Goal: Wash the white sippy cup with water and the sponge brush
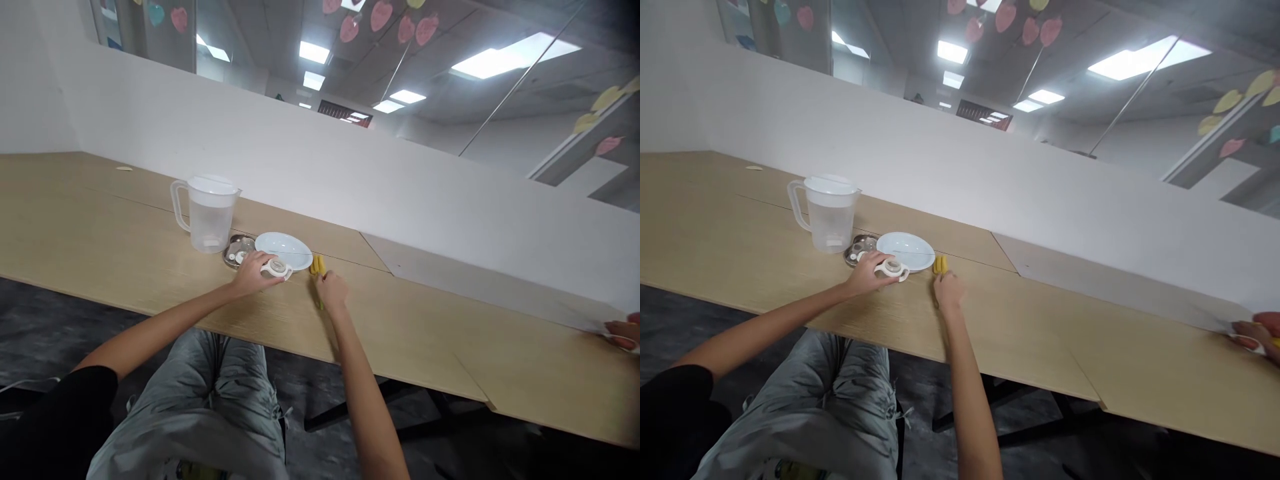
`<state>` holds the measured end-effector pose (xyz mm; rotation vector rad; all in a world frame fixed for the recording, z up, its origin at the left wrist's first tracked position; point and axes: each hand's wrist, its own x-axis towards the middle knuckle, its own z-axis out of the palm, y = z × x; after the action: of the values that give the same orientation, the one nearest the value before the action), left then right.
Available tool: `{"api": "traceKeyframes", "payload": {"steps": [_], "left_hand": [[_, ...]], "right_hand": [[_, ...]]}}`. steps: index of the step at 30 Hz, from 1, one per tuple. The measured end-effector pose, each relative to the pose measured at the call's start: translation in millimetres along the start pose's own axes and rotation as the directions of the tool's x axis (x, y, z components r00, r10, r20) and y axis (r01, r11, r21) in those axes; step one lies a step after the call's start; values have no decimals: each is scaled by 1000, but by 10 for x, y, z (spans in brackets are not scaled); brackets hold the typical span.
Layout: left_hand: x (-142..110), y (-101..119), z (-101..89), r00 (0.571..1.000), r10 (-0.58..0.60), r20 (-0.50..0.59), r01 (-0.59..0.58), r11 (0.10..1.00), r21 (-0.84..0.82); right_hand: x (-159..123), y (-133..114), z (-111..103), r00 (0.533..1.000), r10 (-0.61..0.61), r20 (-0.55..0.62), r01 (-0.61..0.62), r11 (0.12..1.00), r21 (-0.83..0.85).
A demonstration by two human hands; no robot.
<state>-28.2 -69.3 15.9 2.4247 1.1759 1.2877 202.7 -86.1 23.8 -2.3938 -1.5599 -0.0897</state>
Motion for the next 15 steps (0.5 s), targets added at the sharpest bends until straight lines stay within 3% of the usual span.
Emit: {"api": "traceKeyframes", "payload": {"steps": [4, 8, 11, 13, 15], "left_hand": [[-39, -26, 127, 998, -62, -4, 61, 998, -28], [-72, -28, 157, 994, -109, -6, 109, 994, -27], [-40, -112, 52, 997, -77, -32, 78, 997, 20], [46, -249, -54, 990, -110, -93, 112, 993, 21], [181, -435, -152, 965, -225, -138, 224, 974, -22]], "right_hand": [[183, -159, 54, 976, -65, -207, 94, 986, 136], [404, -305, 127, 990, -88, -108, 109, 973, 205], [498, -370, 186, 997, -59, -41, 67, 972, 225], [523, -386, 208, 997, -38, -74, 53, 974, 219], [527, -392, 204, 990, -21, -138, 51, 975, 215]]}}
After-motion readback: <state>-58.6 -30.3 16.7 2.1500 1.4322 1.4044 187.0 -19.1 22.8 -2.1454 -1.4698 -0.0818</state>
